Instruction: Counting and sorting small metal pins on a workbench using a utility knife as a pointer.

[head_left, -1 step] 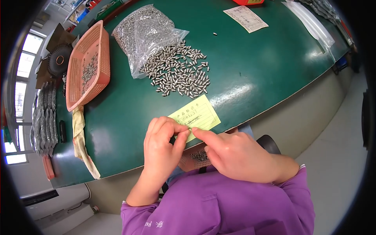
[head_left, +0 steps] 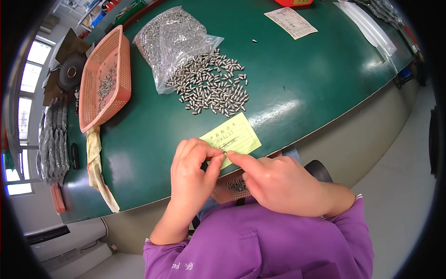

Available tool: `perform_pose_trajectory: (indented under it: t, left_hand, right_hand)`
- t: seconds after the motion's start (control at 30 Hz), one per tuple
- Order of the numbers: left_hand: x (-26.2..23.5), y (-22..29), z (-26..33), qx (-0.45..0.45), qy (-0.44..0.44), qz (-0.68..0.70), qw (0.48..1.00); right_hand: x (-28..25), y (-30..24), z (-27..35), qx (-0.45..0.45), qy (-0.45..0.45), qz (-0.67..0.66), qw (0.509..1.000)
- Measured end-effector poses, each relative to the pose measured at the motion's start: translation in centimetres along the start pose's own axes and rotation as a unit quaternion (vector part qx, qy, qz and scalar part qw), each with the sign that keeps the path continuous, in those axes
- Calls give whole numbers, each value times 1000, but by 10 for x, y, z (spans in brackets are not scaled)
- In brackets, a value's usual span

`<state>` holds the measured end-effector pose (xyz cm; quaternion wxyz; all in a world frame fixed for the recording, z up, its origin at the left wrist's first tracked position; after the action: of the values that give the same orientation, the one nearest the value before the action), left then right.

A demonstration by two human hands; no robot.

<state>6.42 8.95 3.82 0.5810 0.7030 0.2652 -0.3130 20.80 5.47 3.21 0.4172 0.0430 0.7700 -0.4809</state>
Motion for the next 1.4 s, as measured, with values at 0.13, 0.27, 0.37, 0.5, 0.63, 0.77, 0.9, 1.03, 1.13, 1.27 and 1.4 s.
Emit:
perform_pose_trajectory:
  t: [0.13,0.27,0.37,0.5,0.63,0.77,0.9,1.03,1.13,1.27,1.4]
  left_hand:
    - [-1,-2,2,-12,-4,11,1000]
    - [-9,20,16,49,-59,16,997]
    - [-7,21,11,42,-137,50,988]
    - [-22,-12,-40,11,31,-86,996]
    - [-23,-29,-62,4,37,-90,995]
    - [-18,-31,-65,-13,7,-95,995]
    - [-20,-2,-36,26,-2,-82,996]
    - [-7,12,-6,66,-38,-35,996]
    - [0,3,-2,26,-41,-32,998]
    - [2,2,-2,26,-38,-25,999]
    - [2,1,-2,27,-30,-18,999]
  right_hand:
    - [2,-2,6,-16,38,43,998]
    - [-16,2,16,-12,131,-63,989]
    - [-25,7,24,-23,174,-83,981]
    - [-25,6,24,-28,168,-81,982]
    - [-21,5,26,-33,164,-96,981]
    - [-19,9,27,-36,172,-86,981]
    - [-12,9,26,-34,150,-64,986]
    - [-3,7,17,-5,104,-69,992]
    - [0,5,14,-16,112,-56,992]
    - [5,4,11,-9,73,-19,997]
    - [9,4,9,4,54,-23,998]
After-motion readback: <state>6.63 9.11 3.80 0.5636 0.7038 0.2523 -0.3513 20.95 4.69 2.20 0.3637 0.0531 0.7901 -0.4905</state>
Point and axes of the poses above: each hand's wrist, its own z-axis away from the middle knuckle, its own x-axis out of the palm, y = z × x, the point moved 8 cm from there along -z, towards the middle knuckle, and after that the axes turned 13 degrees about -x, right-handed, at the moved point
